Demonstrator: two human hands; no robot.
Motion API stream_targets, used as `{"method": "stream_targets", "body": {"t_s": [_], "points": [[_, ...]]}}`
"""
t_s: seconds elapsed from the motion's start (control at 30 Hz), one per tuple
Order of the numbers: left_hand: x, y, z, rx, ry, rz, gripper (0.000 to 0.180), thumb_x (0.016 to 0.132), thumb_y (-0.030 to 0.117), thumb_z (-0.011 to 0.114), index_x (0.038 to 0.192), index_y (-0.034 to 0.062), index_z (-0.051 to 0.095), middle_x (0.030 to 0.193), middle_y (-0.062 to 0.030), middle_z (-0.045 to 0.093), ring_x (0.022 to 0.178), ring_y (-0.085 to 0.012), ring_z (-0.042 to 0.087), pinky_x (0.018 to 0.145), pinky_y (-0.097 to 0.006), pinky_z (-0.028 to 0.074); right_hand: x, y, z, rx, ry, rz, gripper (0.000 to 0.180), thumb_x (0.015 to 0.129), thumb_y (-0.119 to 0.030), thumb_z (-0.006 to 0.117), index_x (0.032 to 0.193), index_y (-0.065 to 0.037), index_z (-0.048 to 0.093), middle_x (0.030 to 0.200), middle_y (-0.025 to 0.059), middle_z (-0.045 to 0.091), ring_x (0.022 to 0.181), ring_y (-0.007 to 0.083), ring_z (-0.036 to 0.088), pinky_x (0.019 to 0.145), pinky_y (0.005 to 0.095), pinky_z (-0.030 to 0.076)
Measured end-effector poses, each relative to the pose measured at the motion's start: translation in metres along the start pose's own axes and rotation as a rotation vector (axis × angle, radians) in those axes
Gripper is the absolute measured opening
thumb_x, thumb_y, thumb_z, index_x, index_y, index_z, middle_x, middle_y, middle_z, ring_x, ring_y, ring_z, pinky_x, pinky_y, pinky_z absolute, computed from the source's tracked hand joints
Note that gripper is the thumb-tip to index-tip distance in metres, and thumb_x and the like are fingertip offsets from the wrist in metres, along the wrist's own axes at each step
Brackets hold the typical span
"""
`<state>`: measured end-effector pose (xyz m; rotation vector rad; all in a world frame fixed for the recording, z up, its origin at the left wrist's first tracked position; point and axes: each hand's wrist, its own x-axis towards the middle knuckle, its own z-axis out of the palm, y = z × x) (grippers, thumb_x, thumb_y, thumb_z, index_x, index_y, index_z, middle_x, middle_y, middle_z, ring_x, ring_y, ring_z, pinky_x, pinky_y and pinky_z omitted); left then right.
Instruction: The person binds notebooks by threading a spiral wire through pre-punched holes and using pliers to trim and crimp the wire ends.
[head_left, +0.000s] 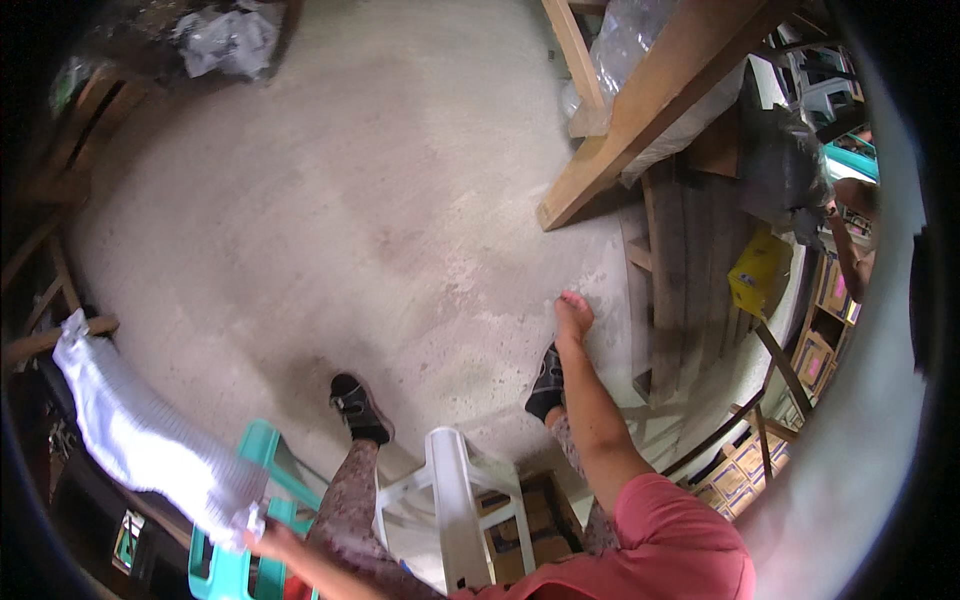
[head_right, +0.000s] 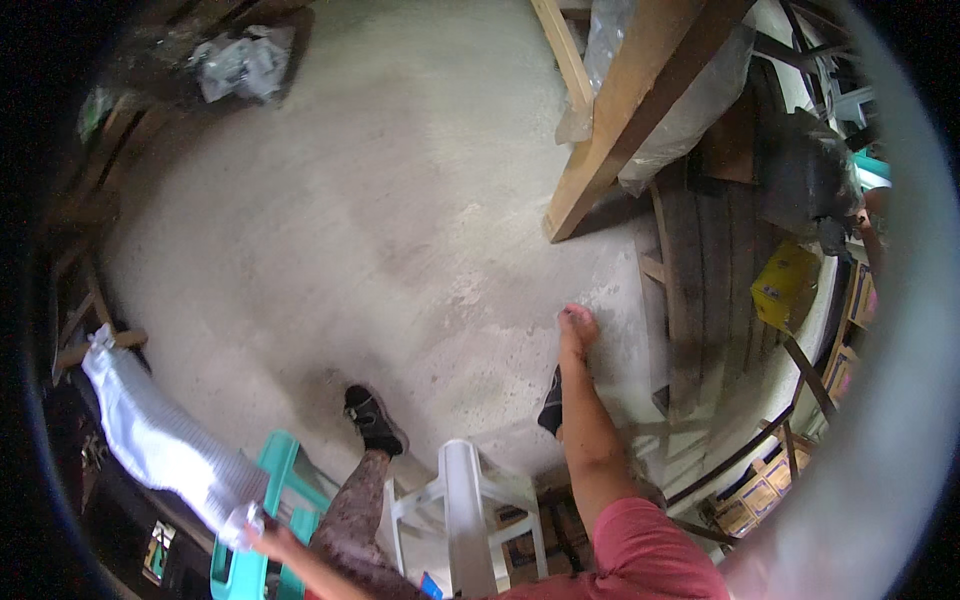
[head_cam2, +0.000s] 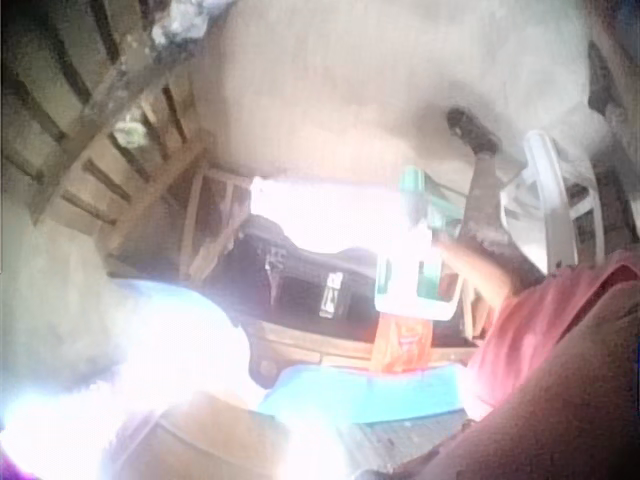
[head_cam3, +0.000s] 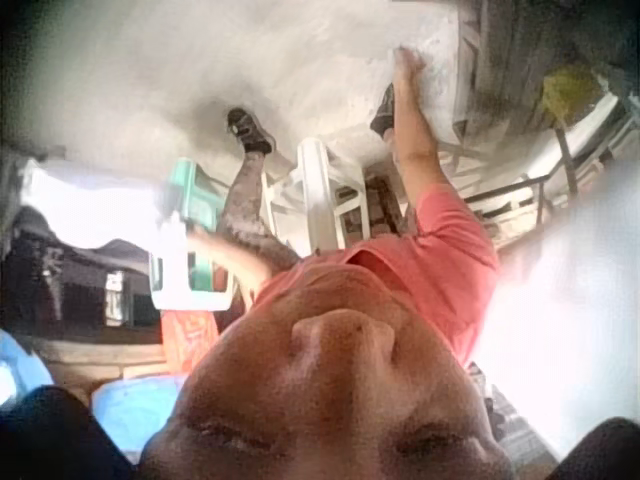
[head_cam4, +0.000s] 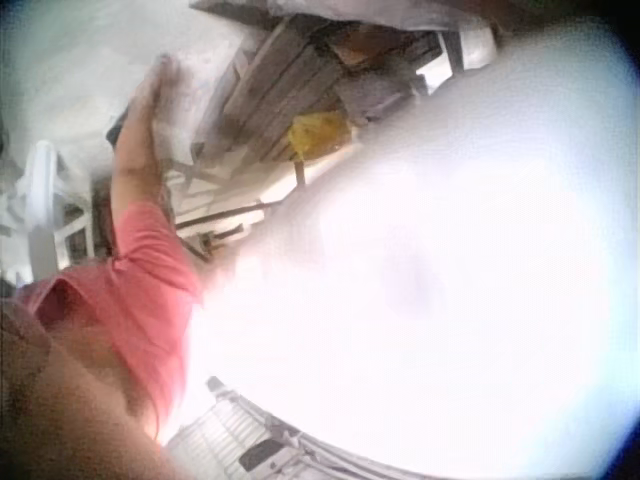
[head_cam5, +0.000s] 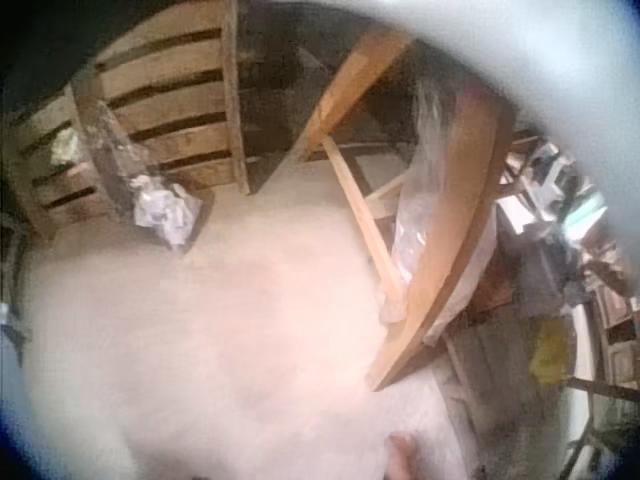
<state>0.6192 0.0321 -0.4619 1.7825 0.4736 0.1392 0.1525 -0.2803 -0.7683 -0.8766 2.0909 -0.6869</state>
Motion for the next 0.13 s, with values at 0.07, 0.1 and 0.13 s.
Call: {"method": "stream_targets", "body": {"t_s": [0.07,0.1,0.13], "points": [[-0.009,0.002,0.019,0.105,0.033,0.117,0.044,0.085,0.017,0.063,0.121,-0.0016,0.045,0.107,-0.0132,0.058,0.091,-0.0231,0.058,0.079,-0.037,0.049,-0.054,-0.016,-0.012,-0.114,-0.001,0.090,0.023,0.065,0.003,0.065,0.087,-0.003,0.063,0.086,0.0043,0.062,0.076,0.0128,0.056,0.069,0.0258,0.046],[-0.015,0.010,0.024,0.037,0.023,0.203,0.042,0.086,0.012,0.061,0.122,-0.0025,0.045,0.111,-0.0125,0.057,0.092,-0.0226,0.058,0.080,-0.037,0.049,-0.084,-0.028,-0.021,-0.017,-0.045,0.178,0.023,0.066,0.003,0.064,0.088,-0.002,0.063,0.087,0.0046,0.062,0.077,0.0131,0.056,0.070,0.0256,0.046],[-0.031,0.031,0.046,-0.002,0.106,0.138,0.040,0.086,0.010,0.061,0.121,-0.0032,0.047,0.111,-0.0117,0.058,0.091,-0.0221,0.058,0.080,-0.037,0.049,-0.113,-0.056,-0.028,0.083,-0.079,0.254,0.023,0.067,0.003,0.064,0.089,-0.001,0.063,0.088,0.0048,0.062,0.078,0.0134,0.057,0.071,0.0253,0.046]]}}
